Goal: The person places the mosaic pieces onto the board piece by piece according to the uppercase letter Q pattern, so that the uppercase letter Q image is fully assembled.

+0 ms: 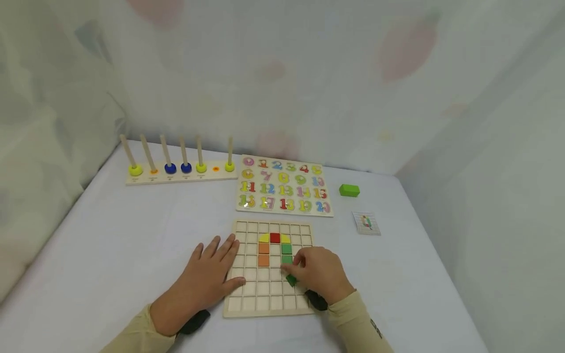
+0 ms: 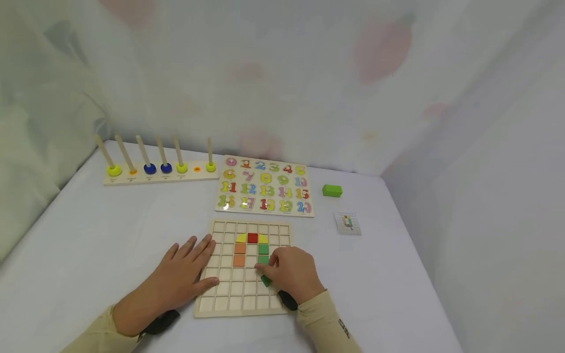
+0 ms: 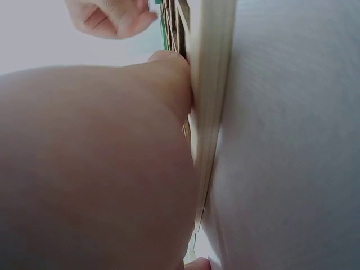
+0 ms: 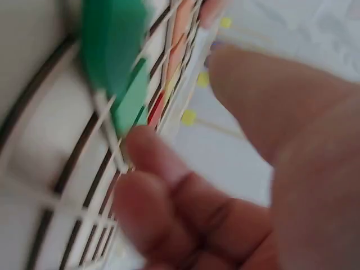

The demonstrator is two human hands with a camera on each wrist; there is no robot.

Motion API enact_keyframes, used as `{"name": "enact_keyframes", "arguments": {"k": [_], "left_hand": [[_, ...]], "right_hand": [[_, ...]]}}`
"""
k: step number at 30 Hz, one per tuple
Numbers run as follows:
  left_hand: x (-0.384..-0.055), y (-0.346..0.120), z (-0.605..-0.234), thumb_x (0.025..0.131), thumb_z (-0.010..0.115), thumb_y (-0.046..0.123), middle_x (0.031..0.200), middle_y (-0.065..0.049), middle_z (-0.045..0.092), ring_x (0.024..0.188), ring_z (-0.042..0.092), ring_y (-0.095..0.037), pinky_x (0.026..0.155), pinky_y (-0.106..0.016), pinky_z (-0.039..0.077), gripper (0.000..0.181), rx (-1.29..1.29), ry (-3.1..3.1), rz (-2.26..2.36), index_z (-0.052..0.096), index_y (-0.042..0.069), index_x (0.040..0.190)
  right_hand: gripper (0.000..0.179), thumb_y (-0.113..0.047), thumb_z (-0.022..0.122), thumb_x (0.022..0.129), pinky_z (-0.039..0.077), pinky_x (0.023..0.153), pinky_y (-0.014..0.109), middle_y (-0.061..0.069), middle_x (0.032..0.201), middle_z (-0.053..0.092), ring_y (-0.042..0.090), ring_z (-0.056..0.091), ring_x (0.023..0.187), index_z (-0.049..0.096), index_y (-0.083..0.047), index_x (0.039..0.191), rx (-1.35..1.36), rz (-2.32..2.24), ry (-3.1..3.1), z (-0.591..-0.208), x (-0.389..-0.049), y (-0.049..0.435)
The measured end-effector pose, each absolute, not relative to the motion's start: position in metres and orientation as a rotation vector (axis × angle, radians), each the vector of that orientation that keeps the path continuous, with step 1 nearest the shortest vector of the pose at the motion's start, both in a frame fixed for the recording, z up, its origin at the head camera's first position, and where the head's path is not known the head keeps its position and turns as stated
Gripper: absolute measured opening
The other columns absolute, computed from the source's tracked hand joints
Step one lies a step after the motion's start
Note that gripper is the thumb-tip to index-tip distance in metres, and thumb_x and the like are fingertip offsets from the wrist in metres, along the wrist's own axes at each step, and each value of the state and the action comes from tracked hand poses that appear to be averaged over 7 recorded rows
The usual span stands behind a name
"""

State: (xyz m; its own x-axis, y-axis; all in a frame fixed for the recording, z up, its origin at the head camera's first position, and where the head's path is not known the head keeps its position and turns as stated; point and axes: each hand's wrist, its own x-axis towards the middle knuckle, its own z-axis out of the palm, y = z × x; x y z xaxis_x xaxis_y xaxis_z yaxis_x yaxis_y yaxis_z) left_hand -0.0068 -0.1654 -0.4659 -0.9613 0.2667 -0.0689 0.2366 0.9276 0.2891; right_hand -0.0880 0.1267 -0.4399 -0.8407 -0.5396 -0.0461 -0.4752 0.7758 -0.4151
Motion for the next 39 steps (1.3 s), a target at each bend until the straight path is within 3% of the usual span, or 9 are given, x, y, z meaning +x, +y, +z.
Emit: {"name": "enact_keyframes", "arguments": {"k": [4, 8, 15, 21, 28, 39], "left_hand": [[-0.010, -0.164, -0.462, 0.101, 0.065, 0.063, 0.171, -0.019, 0.032, 0.153, 0.031, -0.052, 0.114, -0.077, 0.027, 0.093, 0.390, 2.978, 0.425, 0.039, -0.001, 0.164], [-0.008, -0.163, -0.461, 0.101, 0.064, 0.063, 0.171, -0.019, 0.031, 0.153, 0.031, -0.052, 0.114, -0.078, 0.026, 0.093, 0.376, 2.941, 0.440, 0.039, -0.001, 0.164], [-0.004, -0.164, -0.467, 0.101, 0.061, 0.066, 0.172, -0.019, 0.031, 0.153, 0.030, -0.052, 0.114, -0.078, 0.024, 0.094, 0.372, 2.946, 0.429, 0.038, 0.000, 0.164], [-0.006, -0.164, -0.468, 0.102, 0.062, 0.064, 0.172, -0.019, 0.030, 0.154, 0.029, -0.052, 0.115, -0.077, 0.023, 0.093, 0.376, 2.954, 0.440, 0.037, 0.000, 0.165], [-0.006, -0.163, -0.467, 0.102, 0.063, 0.063, 0.171, -0.020, 0.031, 0.153, 0.030, -0.053, 0.114, -0.078, 0.025, 0.093, 0.374, 2.944, 0.440, 0.037, -0.001, 0.164], [-0.006, -0.164, -0.467, 0.101, 0.061, 0.066, 0.171, -0.019, 0.031, 0.153, 0.030, -0.053, 0.114, -0.079, 0.024, 0.094, 0.399, 2.955, 0.442, 0.038, 0.000, 0.164]], "right_hand": [[0.009, -0.019, 0.083, 0.092, 0.049, 0.062, 0.024, -0.019, 0.077, 0.060, 0.004, 0.055, 0.071, 0.079, -0.025, 0.087, -1.004, -0.672, 2.675, -0.438, -0.093, 0.134], [0.026, 0.003, 0.075, 0.082, 0.054, 0.074, 0.024, -0.019, 0.091, 0.070, 0.004, 0.063, 0.082, 0.086, -0.019, 0.091, -1.184, -0.724, 2.530, -0.443, -0.095, 0.136], [0.025, -0.001, 0.076, 0.088, 0.056, 0.084, 0.025, -0.021, 0.097, 0.073, -0.003, 0.065, 0.091, 0.087, -0.023, 0.094, -1.252, -0.696, 2.553, -0.458, -0.094, 0.133], [0.025, 0.002, 0.075, 0.083, 0.056, 0.085, 0.024, -0.019, 0.096, 0.074, -0.001, 0.067, 0.092, 0.086, -0.020, 0.089, -1.280, -0.687, 2.535, -0.450, -0.097, 0.141], [0.013, -0.007, 0.085, 0.089, 0.057, 0.088, 0.027, -0.017, 0.096, 0.075, 0.003, 0.069, 0.095, 0.087, -0.020, 0.088, -1.268, -0.652, 2.605, -0.454, -0.098, 0.139], [0.005, -0.018, 0.092, 0.086, 0.052, 0.076, 0.022, -0.014, 0.091, 0.076, 0.006, 0.063, 0.085, 0.088, -0.021, 0.085, -1.430, -0.473, 2.710, -0.448, -0.090, 0.133]]}}
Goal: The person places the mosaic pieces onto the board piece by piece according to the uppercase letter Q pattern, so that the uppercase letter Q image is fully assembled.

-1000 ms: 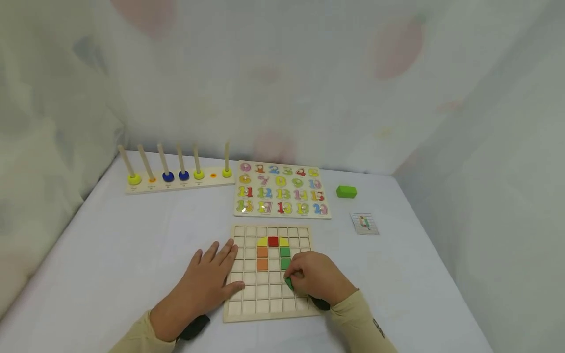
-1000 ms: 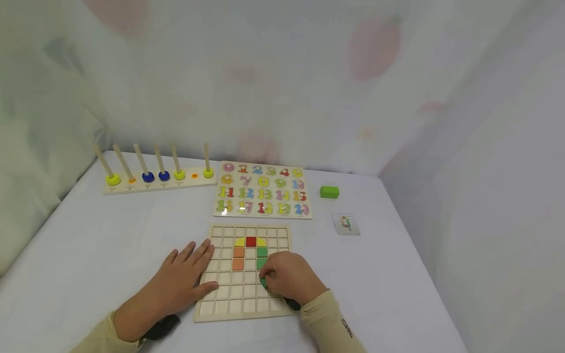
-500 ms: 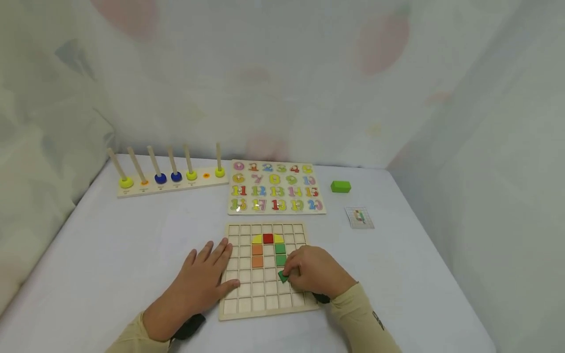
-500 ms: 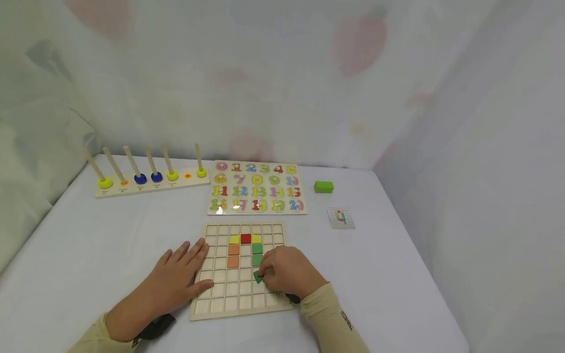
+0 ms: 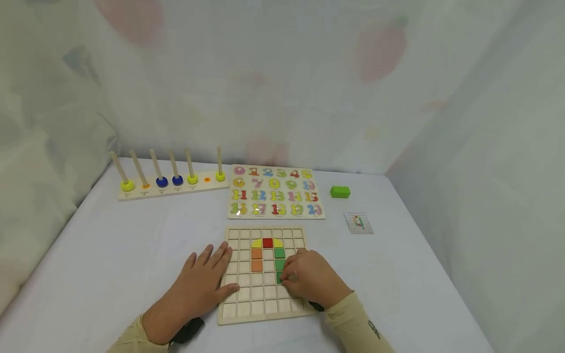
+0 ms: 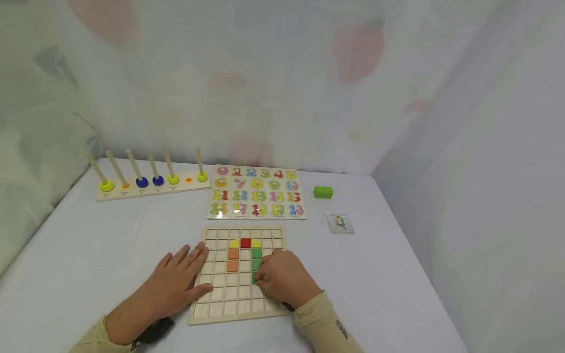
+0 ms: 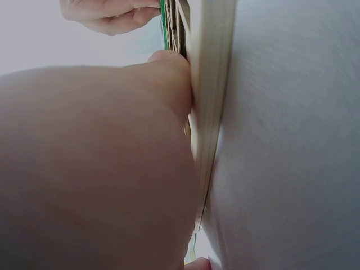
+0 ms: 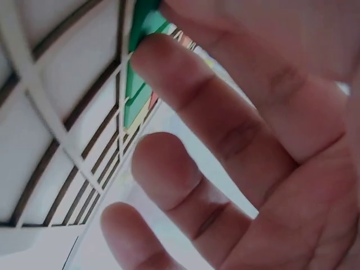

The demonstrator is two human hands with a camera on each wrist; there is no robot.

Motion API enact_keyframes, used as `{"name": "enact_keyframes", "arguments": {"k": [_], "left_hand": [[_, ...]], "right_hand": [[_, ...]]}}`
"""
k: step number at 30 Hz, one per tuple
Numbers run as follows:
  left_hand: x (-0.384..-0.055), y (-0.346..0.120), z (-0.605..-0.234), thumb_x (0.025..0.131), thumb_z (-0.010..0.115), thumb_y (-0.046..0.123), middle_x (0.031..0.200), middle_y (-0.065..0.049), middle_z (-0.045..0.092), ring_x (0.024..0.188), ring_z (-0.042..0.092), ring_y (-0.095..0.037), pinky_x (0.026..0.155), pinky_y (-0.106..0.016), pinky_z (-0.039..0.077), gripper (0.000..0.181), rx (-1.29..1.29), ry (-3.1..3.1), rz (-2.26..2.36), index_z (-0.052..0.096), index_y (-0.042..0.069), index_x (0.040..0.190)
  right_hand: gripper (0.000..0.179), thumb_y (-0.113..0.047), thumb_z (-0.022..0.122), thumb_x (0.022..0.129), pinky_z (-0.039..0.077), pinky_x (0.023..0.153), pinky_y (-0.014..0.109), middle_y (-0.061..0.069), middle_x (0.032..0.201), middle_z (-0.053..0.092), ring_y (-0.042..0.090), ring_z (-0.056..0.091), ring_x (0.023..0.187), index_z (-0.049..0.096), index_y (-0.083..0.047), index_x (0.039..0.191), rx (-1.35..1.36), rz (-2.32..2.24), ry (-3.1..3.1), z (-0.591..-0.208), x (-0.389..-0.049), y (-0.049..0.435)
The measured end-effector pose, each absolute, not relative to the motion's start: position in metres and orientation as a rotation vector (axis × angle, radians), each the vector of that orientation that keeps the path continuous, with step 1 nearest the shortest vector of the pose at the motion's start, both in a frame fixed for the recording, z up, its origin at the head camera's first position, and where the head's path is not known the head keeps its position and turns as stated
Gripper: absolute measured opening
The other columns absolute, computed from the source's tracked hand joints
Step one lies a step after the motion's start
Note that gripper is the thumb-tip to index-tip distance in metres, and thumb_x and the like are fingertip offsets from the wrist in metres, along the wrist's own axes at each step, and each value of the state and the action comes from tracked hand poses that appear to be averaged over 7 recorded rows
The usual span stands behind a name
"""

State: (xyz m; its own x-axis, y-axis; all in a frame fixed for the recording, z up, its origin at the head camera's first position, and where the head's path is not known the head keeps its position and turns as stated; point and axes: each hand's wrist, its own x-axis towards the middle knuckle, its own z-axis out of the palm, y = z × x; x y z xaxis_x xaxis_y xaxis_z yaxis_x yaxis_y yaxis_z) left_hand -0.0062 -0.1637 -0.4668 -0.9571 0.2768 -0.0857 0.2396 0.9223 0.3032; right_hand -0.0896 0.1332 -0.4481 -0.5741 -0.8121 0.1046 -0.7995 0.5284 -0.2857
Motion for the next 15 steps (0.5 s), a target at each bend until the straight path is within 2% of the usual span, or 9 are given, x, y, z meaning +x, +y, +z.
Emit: {"name": "enact_keyframes", "arguments": {"k": [4, 8, 15], "left_hand": [[-0.011, -0.161, -0.467, 0.102, 0.061, 0.065, 0.172, -0.020, 0.030, 0.153, 0.029, -0.053, 0.114, -0.079, 0.024, 0.094, 0.421, 2.950, 0.447, 0.037, -0.001, 0.164], [-0.015, -0.160, -0.470, 0.102, 0.062, 0.065, 0.172, -0.019, 0.029, 0.153, 0.029, -0.053, 0.114, -0.079, 0.023, 0.094, 0.434, 2.969, 0.447, 0.037, 0.000, 0.165], [-0.010, -0.164, -0.478, 0.100, 0.063, 0.066, 0.171, -0.019, 0.032, 0.152, 0.030, -0.053, 0.114, -0.079, 0.025, 0.095, 0.400, 2.976, 0.440, 0.038, 0.000, 0.164]], "right_hand": [[0.005, -0.019, 0.092, 0.087, 0.051, 0.074, 0.022, -0.013, 0.089, 0.076, 0.007, 0.064, 0.083, 0.087, -0.020, 0.086, -1.478, -0.423, 2.748, -0.450, -0.089, 0.136], [0.004, -0.018, 0.089, 0.091, 0.054, 0.084, 0.027, -0.012, 0.087, 0.075, 0.006, 0.068, 0.082, 0.087, -0.020, 0.088, -1.482, -0.372, 2.798, -0.454, -0.091, 0.135], [0.007, -0.022, 0.082, 0.099, 0.055, 0.089, 0.026, -0.011, 0.097, 0.076, 0.006, 0.070, 0.095, 0.087, -0.018, 0.100, -1.401, -0.519, 2.770, -0.454, -0.091, 0.133]]}}
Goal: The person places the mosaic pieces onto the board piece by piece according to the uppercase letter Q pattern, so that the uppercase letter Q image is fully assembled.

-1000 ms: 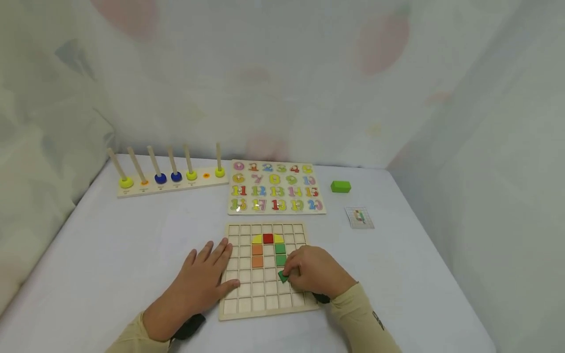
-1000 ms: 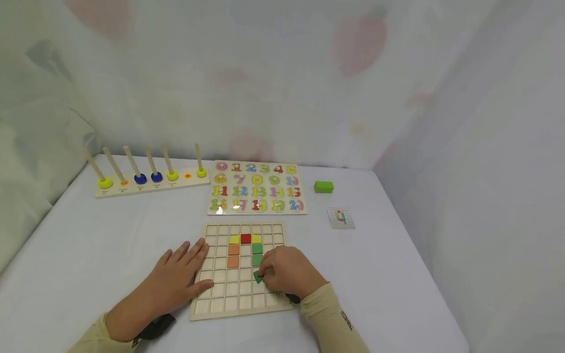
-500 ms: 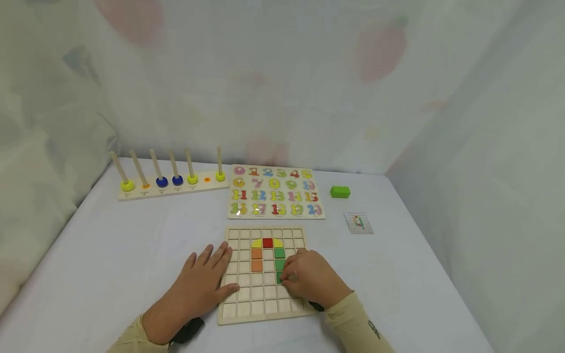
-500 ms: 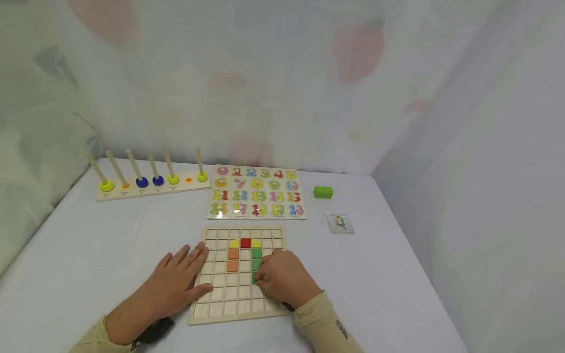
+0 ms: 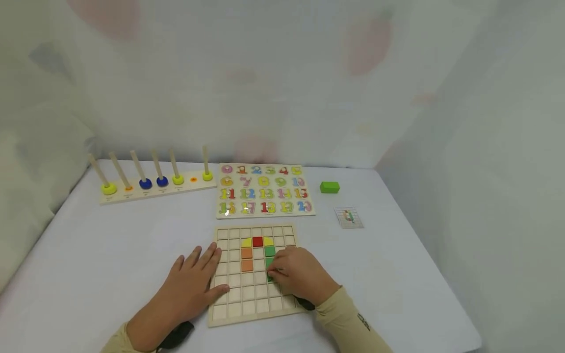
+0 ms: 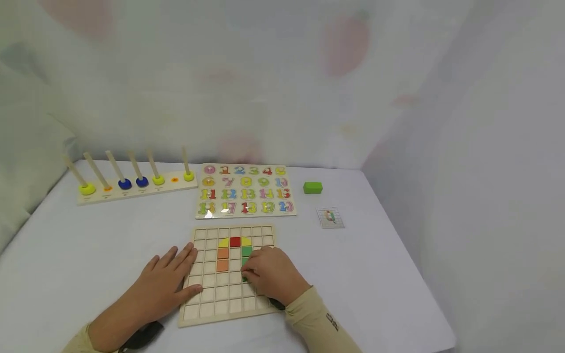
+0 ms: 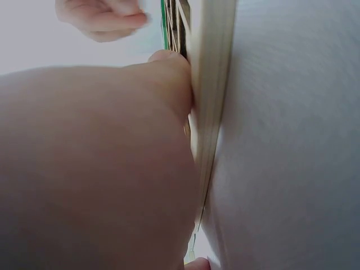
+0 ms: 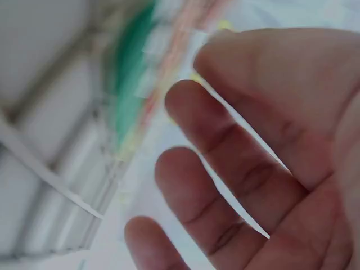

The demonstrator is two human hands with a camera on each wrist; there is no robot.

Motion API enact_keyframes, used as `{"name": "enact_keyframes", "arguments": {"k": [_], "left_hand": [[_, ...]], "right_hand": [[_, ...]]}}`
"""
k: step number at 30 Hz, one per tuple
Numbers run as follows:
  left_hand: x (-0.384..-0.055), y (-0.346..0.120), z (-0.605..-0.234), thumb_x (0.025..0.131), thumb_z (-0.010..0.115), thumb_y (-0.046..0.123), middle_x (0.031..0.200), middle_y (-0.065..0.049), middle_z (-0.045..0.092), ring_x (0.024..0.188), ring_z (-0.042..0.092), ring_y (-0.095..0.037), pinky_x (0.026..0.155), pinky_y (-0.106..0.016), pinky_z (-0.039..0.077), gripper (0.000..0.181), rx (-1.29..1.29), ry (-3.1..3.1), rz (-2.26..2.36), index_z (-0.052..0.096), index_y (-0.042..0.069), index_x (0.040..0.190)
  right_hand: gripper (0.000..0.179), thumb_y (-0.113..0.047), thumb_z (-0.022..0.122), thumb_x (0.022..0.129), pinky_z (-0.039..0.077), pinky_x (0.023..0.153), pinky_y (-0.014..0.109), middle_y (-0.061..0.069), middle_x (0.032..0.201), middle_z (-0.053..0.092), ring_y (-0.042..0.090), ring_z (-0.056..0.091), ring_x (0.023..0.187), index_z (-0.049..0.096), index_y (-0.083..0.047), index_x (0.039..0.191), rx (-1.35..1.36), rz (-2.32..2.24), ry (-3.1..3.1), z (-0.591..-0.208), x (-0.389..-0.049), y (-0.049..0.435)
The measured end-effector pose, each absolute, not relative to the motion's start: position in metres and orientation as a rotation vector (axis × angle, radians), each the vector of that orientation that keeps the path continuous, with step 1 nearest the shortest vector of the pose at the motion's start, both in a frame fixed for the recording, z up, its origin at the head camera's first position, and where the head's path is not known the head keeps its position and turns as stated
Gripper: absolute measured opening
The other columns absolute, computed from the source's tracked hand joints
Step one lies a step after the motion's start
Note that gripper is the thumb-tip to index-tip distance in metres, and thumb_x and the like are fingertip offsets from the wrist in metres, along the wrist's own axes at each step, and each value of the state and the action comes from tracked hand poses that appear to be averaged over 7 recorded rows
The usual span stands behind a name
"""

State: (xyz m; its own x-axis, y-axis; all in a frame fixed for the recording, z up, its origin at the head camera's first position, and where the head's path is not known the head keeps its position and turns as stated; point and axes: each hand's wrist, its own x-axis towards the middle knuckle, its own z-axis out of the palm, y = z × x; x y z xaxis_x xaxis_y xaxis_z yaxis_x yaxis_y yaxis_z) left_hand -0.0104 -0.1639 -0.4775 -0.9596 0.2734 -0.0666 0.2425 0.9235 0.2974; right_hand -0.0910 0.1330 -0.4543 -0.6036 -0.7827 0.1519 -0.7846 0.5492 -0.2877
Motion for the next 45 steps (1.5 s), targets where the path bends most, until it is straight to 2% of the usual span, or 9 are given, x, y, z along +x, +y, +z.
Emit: {"name": "enact_keyframes", "arguments": {"k": [3, 6, 10, 14, 23, 29, 34, 39, 45], "left_hand": [[-0.006, -0.166, -0.478, 0.100, 0.062, 0.067, 0.170, -0.020, 0.033, 0.152, 0.031, -0.054, 0.113, -0.079, 0.026, 0.095, 0.387, 2.965, 0.445, 0.039, 0.000, 0.164], [-0.004, -0.167, -0.478, 0.100, 0.061, 0.068, 0.170, -0.020, 0.034, 0.151, 0.031, -0.054, 0.112, -0.079, 0.026, 0.096, 0.394, 2.949, 0.449, 0.039, 0.000, 0.164], [-0.004, -0.165, -0.477, 0.100, 0.062, 0.067, 0.170, -0.020, 0.034, 0.152, 0.031, -0.054, 0.113, -0.079, 0.025, 0.095, 0.395, 2.944, 0.447, 0.039, 0.000, 0.164], [-0.006, -0.163, -0.476, 0.100, 0.064, 0.065, 0.170, -0.020, 0.035, 0.152, 0.031, -0.054, 0.113, -0.080, 0.025, 0.094, 0.397, 2.946, 0.443, 0.040, 0.000, 0.163], [-0.010, -0.164, -0.477, 0.100, 0.064, 0.064, 0.169, -0.021, 0.035, 0.150, 0.033, -0.055, 0.113, -0.079, 0.026, 0.094, 0.406, 2.976, 0.433, 0.040, -0.002, 0.163], [-0.010, -0.165, -0.479, 0.099, 0.062, 0.069, 0.170, -0.021, 0.034, 0.151, 0.031, -0.055, 0.112, -0.080, 0.025, 0.097, 0.376, 2.956, 0.443, 0.039, -0.001, 0.163], [-0.010, -0.166, -0.478, 0.100, 0.062, 0.068, 0.170, -0.022, 0.034, 0.151, 0.031, -0.055, 0.112, -0.080, 0.025, 0.097, 0.383, 2.970, 0.442, 0.039, -0.001, 0.163], [-0.011, -0.167, -0.476, 0.099, 0.063, 0.067, 0.169, -0.022, 0.035, 0.150, 0.032, -0.055, 0.112, -0.079, 0.026, 0.096, 0.388, 2.987, 0.441, 0.040, -0.001, 0.163], [-0.012, -0.165, -0.476, 0.100, 0.062, 0.068, 0.169, -0.022, 0.034, 0.150, 0.032, -0.056, 0.112, -0.080, 0.026, 0.097, 0.397, 2.971, 0.456, 0.040, -0.002, 0.163]], "right_hand": [[0.010, -0.022, 0.078, 0.101, 0.057, 0.092, 0.031, -0.010, 0.103, 0.076, 0.009, 0.069, 0.101, 0.086, -0.016, 0.105, 1.267, 0.721, -2.783, -0.448, -0.087, 0.141], [0.013, -0.021, 0.075, 0.104, 0.058, 0.085, 0.034, -0.010, 0.107, 0.076, 0.011, 0.067, 0.100, 0.085, -0.015, 0.110, 1.038, 0.831, -2.834, -0.444, -0.084, 0.158], [0.014, -0.019, 0.073, 0.105, 0.056, 0.073, 0.030, -0.012, 0.109, 0.075, 0.010, 0.063, 0.094, 0.084, -0.015, 0.113, 0.779, 0.904, -2.919, -0.448, -0.080, 0.179], [0.016, -0.013, 0.073, 0.103, 0.055, 0.070, 0.029, -0.012, 0.109, 0.075, 0.010, 0.062, 0.090, 0.084, -0.015, 0.113, 0.604, 0.991, -2.943, -0.455, -0.079, 0.192], [0.025, -0.013, 0.060, 0.101, 0.054, 0.082, 0.041, -0.002, 0.113, 0.075, 0.019, 0.061, 0.090, 0.083, -0.019, 0.107, 0.106, 0.899, -3.055, -0.460, -0.094, 0.204], [0.019, -0.019, 0.074, 0.093, 0.053, 0.079, 0.038, -0.010, 0.103, 0.070, 0.015, 0.060, 0.088, 0.080, -0.023, 0.111, 0.320, 0.936, -3.254, -0.462, -0.097, 0.208], [0.027, -0.020, 0.088, 0.086, 0.052, 0.083, 0.041, -0.009, 0.105, 0.067, 0.016, 0.058, 0.092, 0.078, -0.021, 0.112, 0.429, 1.013, -3.287, -0.462, -0.098, 0.206], [0.013, -0.025, 0.081, 0.096, 0.057, 0.080, 0.040, -0.004, 0.103, 0.070, 0.017, 0.064, 0.093, 0.082, -0.020, 0.107, 0.318, 0.760, -3.158, -0.467, -0.103, 0.199], [0.023, -0.019, 0.084, 0.090, 0.058, 0.074, 0.034, 0.000, 0.112, 0.072, 0.014, 0.065, 0.089, 0.083, -0.013, 0.113, 0.463, 0.630, -3.130, -0.470, -0.101, 0.199]]}}
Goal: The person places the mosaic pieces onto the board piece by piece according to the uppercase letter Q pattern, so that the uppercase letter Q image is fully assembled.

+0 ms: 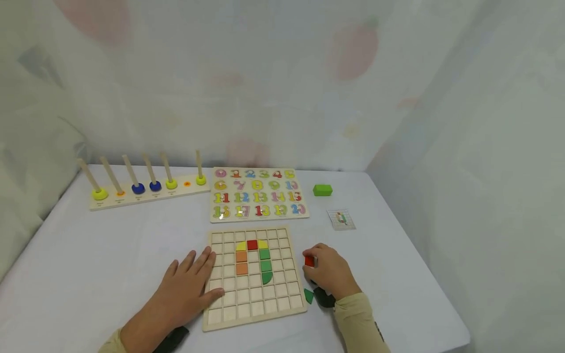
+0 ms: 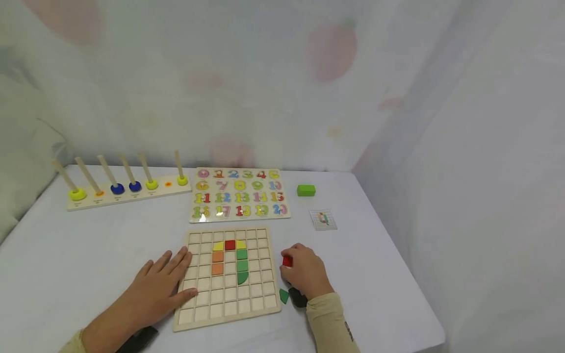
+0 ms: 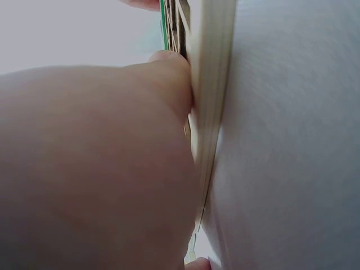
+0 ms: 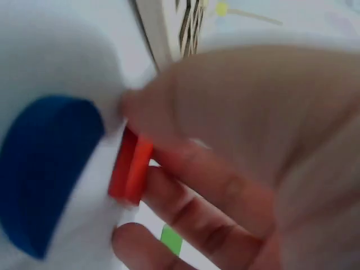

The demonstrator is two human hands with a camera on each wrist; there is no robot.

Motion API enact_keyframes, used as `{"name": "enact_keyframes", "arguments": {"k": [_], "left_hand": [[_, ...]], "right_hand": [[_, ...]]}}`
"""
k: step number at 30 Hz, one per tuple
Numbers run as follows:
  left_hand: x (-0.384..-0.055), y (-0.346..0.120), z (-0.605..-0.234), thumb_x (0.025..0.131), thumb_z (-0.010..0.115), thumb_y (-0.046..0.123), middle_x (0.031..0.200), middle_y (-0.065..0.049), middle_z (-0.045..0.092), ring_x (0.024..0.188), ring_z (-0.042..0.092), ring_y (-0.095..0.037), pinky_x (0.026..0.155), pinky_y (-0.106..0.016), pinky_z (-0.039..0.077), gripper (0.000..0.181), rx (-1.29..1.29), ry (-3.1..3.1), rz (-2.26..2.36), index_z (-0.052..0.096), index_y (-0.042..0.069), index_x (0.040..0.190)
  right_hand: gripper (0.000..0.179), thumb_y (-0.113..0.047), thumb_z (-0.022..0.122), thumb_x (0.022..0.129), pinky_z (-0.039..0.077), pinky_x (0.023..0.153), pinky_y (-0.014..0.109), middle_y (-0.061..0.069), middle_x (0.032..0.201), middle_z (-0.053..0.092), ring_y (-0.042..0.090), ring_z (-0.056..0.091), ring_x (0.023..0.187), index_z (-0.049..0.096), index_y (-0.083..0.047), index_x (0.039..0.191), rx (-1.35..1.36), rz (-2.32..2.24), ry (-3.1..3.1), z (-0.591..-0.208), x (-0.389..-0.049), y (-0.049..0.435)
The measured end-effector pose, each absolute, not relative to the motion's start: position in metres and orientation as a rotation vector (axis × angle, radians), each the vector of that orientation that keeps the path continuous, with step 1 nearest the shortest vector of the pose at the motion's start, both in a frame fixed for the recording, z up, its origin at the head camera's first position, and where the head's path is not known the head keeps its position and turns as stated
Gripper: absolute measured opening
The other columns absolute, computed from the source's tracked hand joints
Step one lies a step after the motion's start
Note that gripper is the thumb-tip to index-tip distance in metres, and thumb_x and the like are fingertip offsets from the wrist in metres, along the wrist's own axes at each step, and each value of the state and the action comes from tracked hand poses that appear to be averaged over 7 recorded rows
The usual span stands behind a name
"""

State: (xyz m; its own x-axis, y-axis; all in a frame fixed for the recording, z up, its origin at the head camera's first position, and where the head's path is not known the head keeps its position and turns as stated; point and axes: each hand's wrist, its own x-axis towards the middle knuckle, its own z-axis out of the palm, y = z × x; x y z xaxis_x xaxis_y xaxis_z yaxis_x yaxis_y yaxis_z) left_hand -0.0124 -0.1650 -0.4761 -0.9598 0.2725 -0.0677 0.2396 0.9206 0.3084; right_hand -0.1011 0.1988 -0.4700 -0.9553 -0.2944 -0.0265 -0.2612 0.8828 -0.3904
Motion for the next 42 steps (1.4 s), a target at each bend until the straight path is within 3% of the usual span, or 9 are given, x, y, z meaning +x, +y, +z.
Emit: {"name": "enact_keyframes", "arguments": {"k": [6, 13, 18, 25, 29, 33, 42], "left_hand": [[-0.009, -0.163, -0.479, 0.100, 0.065, 0.065, 0.169, -0.021, 0.035, 0.150, 0.033, -0.055, 0.112, -0.080, 0.026, 0.094, 0.408, 2.973, 0.476, 0.041, -0.002, 0.162], [-0.017, -0.155, -0.480, 0.101, 0.062, 0.065, 0.170, -0.020, 0.033, 0.152, 0.032, -0.053, 0.113, -0.080, 0.025, 0.093, 0.489, 2.976, 0.490, 0.040, -0.001, 0.163], [-0.020, -0.148, -0.475, 0.101, 0.063, 0.064, 0.171, -0.020, 0.032, 0.153, 0.030, -0.053, 0.114, -0.079, 0.024, 0.093, 0.480, 2.948, 0.485, 0.040, -0.001, 0.163], [-0.018, -0.145, -0.470, 0.101, 0.064, 0.065, 0.171, -0.019, 0.032, 0.153, 0.031, -0.052, 0.115, -0.078, 0.025, 0.094, 0.443, 2.925, 0.445, 0.039, -0.001, 0.163], [-0.013, -0.150, -0.471, 0.101, 0.064, 0.064, 0.171, -0.019, 0.032, 0.153, 0.030, -0.053, 0.114, -0.078, 0.024, 0.094, 0.418, 2.929, 0.444, 0.039, -0.001, 0.164], [-0.008, -0.157, -0.474, 0.100, 0.065, 0.064, 0.170, -0.021, 0.033, 0.152, 0.031, -0.054, 0.113, -0.079, 0.024, 0.094, 0.406, 2.947, 0.473, 0.041, -0.002, 0.162], [-0.006, -0.164, -0.469, 0.101, 0.065, 0.062, 0.168, -0.023, 0.036, 0.149, 0.035, -0.055, 0.112, -0.079, 0.028, 0.091, 0.423, 3.000, 0.455, 0.043, -0.004, 0.160]], "right_hand": [[0.014, -0.019, 0.086, 0.091, 0.057, 0.077, 0.032, -0.006, 0.101, 0.074, 0.009, 0.064, 0.087, 0.083, -0.014, 0.104, -0.530, -0.652, 3.028, -0.466, -0.089, 0.188], [0.008, -0.030, 0.089, 0.092, 0.055, 0.080, 0.023, -0.015, 0.100, 0.077, 0.005, 0.066, 0.091, 0.085, -0.024, 0.094, -1.248, -0.576, 2.833, -0.456, -0.068, 0.134], [0.008, -0.034, 0.090, 0.089, 0.050, 0.072, 0.017, -0.018, 0.092, 0.075, 0.002, 0.062, 0.083, 0.087, -0.027, 0.088, -1.334, -0.380, 2.838, -0.457, -0.063, 0.123], [0.008, -0.023, 0.087, 0.093, 0.050, 0.071, 0.018, -0.013, 0.105, 0.077, 0.008, 0.065, 0.087, 0.088, -0.025, 0.101, -1.376, -0.326, 2.856, -0.460, -0.065, 0.129], [0.015, -0.021, 0.079, 0.100, 0.053, 0.086, 0.022, -0.011, 0.118, 0.077, 0.008, 0.069, 0.103, 0.086, -0.020, 0.114, -1.488, -0.406, 2.674, -0.454, -0.063, 0.127], [0.022, -0.015, 0.070, 0.105, 0.052, 0.103, 0.033, -0.004, 0.129, 0.074, 0.012, 0.067, 0.120, 0.081, -0.014, 0.125, -1.396, -0.575, 2.619, -0.445, -0.059, 0.140], [0.028, -0.017, 0.087, 0.092, 0.059, 0.094, 0.045, -0.003, 0.122, 0.074, 0.022, 0.069, 0.115, 0.082, -0.014, 0.120, -0.804, -0.525, 2.970, -0.430, -0.055, 0.217]]}}
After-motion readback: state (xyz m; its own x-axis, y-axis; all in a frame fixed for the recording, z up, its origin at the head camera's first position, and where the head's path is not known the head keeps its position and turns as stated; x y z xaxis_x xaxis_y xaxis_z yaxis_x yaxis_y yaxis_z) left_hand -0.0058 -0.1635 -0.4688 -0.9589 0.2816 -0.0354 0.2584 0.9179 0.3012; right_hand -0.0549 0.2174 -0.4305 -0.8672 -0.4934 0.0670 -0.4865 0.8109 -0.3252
